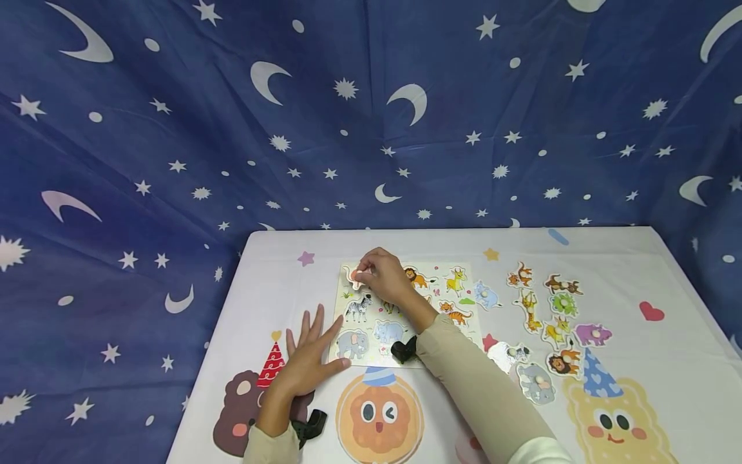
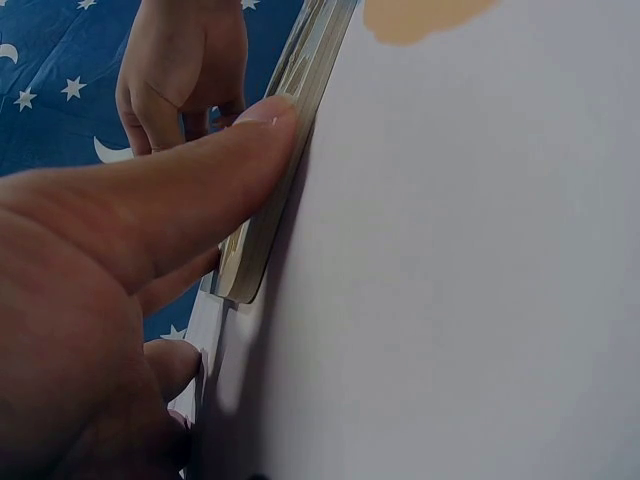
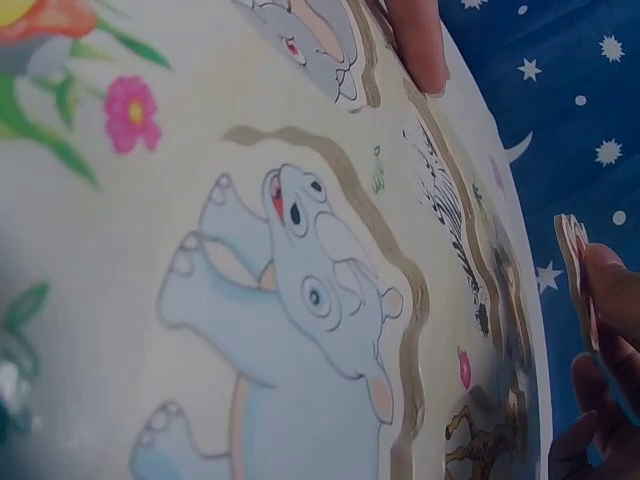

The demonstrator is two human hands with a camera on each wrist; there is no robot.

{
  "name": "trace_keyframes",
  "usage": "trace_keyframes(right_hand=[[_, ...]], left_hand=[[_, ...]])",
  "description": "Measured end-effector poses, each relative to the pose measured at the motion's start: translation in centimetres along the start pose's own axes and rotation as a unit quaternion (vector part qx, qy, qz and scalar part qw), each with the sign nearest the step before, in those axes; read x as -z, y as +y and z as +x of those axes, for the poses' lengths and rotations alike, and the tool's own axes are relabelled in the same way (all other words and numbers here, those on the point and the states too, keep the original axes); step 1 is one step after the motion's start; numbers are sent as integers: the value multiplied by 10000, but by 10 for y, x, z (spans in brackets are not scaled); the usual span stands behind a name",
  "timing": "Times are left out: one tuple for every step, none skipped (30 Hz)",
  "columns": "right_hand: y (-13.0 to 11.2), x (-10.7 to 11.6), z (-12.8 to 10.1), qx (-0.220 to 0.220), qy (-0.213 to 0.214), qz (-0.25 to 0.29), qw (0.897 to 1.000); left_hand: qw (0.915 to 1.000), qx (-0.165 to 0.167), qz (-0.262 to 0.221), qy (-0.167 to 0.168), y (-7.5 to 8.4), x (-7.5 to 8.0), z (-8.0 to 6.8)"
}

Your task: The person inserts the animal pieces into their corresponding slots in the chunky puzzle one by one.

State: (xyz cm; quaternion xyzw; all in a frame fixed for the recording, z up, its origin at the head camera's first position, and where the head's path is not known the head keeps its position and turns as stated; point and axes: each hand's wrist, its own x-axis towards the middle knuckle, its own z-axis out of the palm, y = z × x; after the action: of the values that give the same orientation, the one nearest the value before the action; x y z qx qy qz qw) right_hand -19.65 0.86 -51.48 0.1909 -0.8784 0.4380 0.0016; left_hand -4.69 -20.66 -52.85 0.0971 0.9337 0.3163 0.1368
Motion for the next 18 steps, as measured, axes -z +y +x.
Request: trace_keyframes(right_hand=[[0,0,0,5,-20,-9,10000],[0,-1,1,-6,-39,-21,10000],[1,-1,2,-13,-56,-32,10000],[1,-2,3,-13,-56,-56,10000],[2,-3,3,-7,-49,-89,9999],[3,-3,4,-13,-37,-105,9999],[4,-4,4,-36,-27,-131,9999],[5,-5,5,-44,-28,-156,9999],[5,-5,5,-53,-29,-171,9998],[6,-6,6,-61,-28,-196,9998],[7,-6,7,-79,-35,-229,9997],[7,-6,7,-113,-48,-248,9996],[8,-7,8,-145,-63,-267,9995],[8,-7,9,-173,-74,-285,9994],[9,-7,9,-219,-89,-304,9993],[9,-7,9,-266,-107,-328,9990],[9,-7,9,-311,-123,-349,9988],[9,-8,9,-343,-132,-363,9987]], left_hand=[[10000,-12,-1,2,0,0,0],[10000,-23,5,-2,0,0,0],[10000,-34,1,1,1,0,0],[10000,-46,10,10,1,0,0],[10000,-56,15,18,1,0,0],[10000,-67,28,25,1,0,0],[10000,-71,34,28,1,0,0],[10000,-73,40,25,1,0,0],[10000,-79,45,26,1,0,0],[9999,-85,50,27,1,1,0],[9999,-92,43,32,1,0,0],[9999,-93,41,34,2,1,0],[9999,-93,39,38,2,1,0],[9999,-90,43,36,2,1,0],[9999,-91,40,34,1,0,0],[10000,-79,47,26,1,0,0],[10000,-68,55,19,1,0,0],[10000,-64,49,10,1,0,0]])
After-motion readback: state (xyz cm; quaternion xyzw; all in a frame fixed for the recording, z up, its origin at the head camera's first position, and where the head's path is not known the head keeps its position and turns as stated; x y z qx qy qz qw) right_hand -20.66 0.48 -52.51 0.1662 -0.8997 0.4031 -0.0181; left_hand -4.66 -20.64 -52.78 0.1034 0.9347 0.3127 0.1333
